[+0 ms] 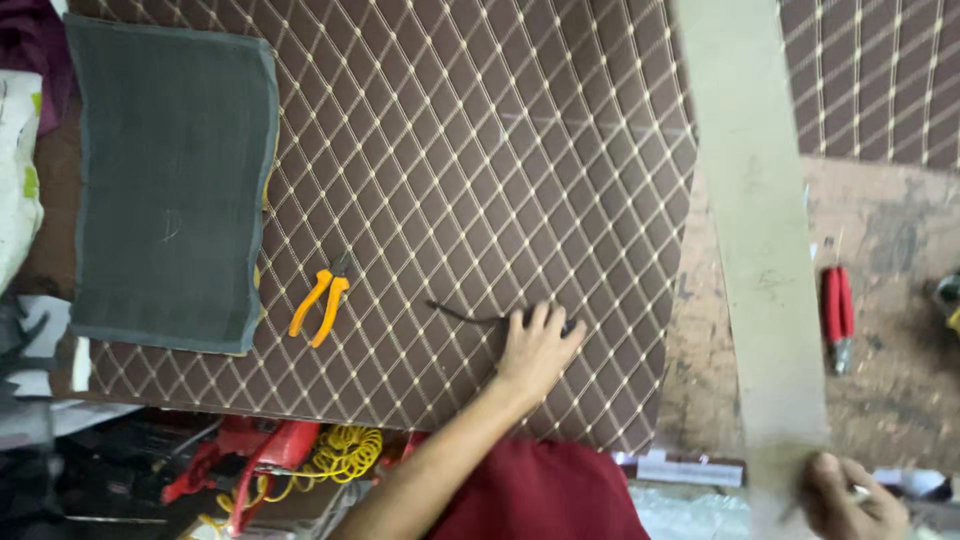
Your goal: The person measures a gray fabric panel with a tape measure, then marks measurement lines on a brown quilted vinyl sheet using a chalk pencil and a long straightedge strip. They reposition the straightedge to mark several lines, then cut along a marked line with scissors and lay the gray panel back on the table.
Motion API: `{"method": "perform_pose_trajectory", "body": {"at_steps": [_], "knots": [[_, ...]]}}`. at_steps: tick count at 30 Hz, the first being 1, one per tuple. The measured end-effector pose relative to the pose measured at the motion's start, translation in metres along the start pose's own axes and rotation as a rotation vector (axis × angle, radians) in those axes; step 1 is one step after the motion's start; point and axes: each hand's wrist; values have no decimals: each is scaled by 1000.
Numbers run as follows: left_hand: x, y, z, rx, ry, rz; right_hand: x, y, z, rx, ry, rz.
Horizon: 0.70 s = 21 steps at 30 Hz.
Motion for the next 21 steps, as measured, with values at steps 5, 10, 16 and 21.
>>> {"method": "perform_pose_trajectory", "body": {"at_steps": [5,10,16,21], "knots": [[16,-89,10,337,56,406,91,-9,-96,-307,54,-214],[44,-231,52,-33,34,402,165,-63,-199,-299,29,-266],[12,-286,51,256,464,61,226,-87,-363,-333,-75,-306],[-69,-281,21,295,348,-60,263,-77,-435,-315,58,-237]]}}
Point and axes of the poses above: each hand's wrist, its own x-axis away from the middle knuckle, its own z-axis out of the back of the hand, y = z × x, and after that the axes turned 1 degree about -z, right-handed
